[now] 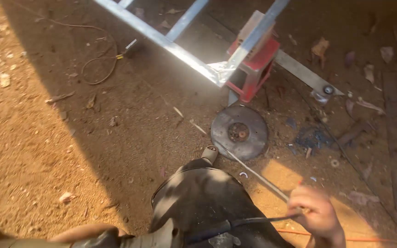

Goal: Grinding weld joints on a metal frame using a handheld angle grinder.

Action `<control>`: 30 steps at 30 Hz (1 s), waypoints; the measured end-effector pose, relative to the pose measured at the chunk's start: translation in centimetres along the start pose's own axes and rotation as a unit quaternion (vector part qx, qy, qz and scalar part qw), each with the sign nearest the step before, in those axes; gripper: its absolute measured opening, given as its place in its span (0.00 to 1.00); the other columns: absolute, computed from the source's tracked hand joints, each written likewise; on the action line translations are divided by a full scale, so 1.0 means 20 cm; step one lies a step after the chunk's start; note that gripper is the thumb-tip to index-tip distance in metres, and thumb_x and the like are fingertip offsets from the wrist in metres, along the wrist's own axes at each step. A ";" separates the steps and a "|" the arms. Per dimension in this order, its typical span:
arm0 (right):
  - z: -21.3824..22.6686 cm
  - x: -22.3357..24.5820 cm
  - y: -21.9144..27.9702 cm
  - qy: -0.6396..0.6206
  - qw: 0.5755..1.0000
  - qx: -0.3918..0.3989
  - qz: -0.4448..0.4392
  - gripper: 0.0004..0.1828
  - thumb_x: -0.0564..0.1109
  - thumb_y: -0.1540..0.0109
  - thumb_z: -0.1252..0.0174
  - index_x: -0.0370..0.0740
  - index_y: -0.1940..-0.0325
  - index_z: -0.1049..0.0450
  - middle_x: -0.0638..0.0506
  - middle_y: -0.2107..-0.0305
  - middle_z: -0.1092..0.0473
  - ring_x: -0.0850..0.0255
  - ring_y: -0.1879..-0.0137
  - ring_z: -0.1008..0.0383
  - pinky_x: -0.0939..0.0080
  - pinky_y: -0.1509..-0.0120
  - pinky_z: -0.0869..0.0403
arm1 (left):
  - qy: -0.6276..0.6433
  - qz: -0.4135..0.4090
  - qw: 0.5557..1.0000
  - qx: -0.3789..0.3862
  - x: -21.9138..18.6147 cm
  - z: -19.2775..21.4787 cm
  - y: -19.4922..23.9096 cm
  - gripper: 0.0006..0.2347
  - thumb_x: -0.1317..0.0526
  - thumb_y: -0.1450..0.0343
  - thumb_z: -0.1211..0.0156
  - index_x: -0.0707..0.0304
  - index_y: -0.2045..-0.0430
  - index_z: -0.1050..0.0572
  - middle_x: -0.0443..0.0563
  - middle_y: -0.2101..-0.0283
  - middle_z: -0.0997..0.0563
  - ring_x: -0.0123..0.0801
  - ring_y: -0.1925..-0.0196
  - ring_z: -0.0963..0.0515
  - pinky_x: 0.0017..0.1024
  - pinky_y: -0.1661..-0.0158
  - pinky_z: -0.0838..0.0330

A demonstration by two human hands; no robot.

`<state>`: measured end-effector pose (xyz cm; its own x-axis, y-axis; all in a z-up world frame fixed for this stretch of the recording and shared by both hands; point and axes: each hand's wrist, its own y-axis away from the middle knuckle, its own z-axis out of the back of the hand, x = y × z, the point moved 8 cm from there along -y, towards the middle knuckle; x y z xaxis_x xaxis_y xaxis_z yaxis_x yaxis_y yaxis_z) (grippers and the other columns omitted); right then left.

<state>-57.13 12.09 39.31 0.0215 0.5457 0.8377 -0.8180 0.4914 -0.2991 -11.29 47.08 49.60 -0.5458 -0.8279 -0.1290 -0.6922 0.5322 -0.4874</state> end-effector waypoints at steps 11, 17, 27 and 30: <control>-0.29 -1.16 0.35 -0.184 0.919 -0.172 -0.303 0.18 0.53 0.39 0.39 0.35 0.71 0.22 0.48 0.51 0.28 0.55 0.39 0.30 0.54 0.34 0.29 | 0.088 0.226 0.963 0.118 1.64 0.23 -0.64 0.32 0.56 0.22 0.36 0.80 0.28 0.43 0.73 0.29 0.33 0.58 0.29 0.30 0.57 0.28 0.41; -0.40 -2.00 1.04 -0.132 0.847 -0.162 -0.488 0.07 0.39 0.44 0.30 0.45 0.62 0.16 0.58 0.47 0.21 0.60 0.37 0.23 0.62 0.36 0.24 | -0.030 0.266 0.957 -0.114 2.34 0.81 -0.31 0.27 0.51 0.31 0.28 0.59 0.40 0.33 0.60 0.51 0.18 0.49 0.51 0.18 0.47 0.48 0.22; 0.64 -2.31 0.91 -0.059 0.823 0.029 -0.565 0.29 0.32 0.44 0.47 0.50 0.42 0.19 0.54 0.42 0.23 0.62 0.35 0.26 0.62 0.30 0.30 | -0.142 0.330 0.825 -0.435 3.22 1.15 0.35 0.28 0.48 0.39 0.35 0.64 0.47 0.28 0.60 0.52 0.20 0.50 0.50 0.22 0.48 0.47 0.27; 0.94 -2.23 0.62 -0.026 0.779 0.109 -0.616 0.24 0.44 0.39 0.49 0.50 0.41 0.20 0.57 0.40 0.24 0.62 0.34 0.27 0.59 0.30 0.33 | -0.136 0.314 0.801 -0.492 3.30 1.15 0.45 0.30 0.47 0.39 0.36 0.64 0.46 0.29 0.61 0.50 0.21 0.51 0.48 0.22 0.50 0.44 0.28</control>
<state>-79.14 -18.86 6.89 0.8491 -0.2819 0.4467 -0.2725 0.4907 0.8276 -42.63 -6.89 16.80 -0.9016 -0.2799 -0.3299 -0.4318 0.6292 0.6463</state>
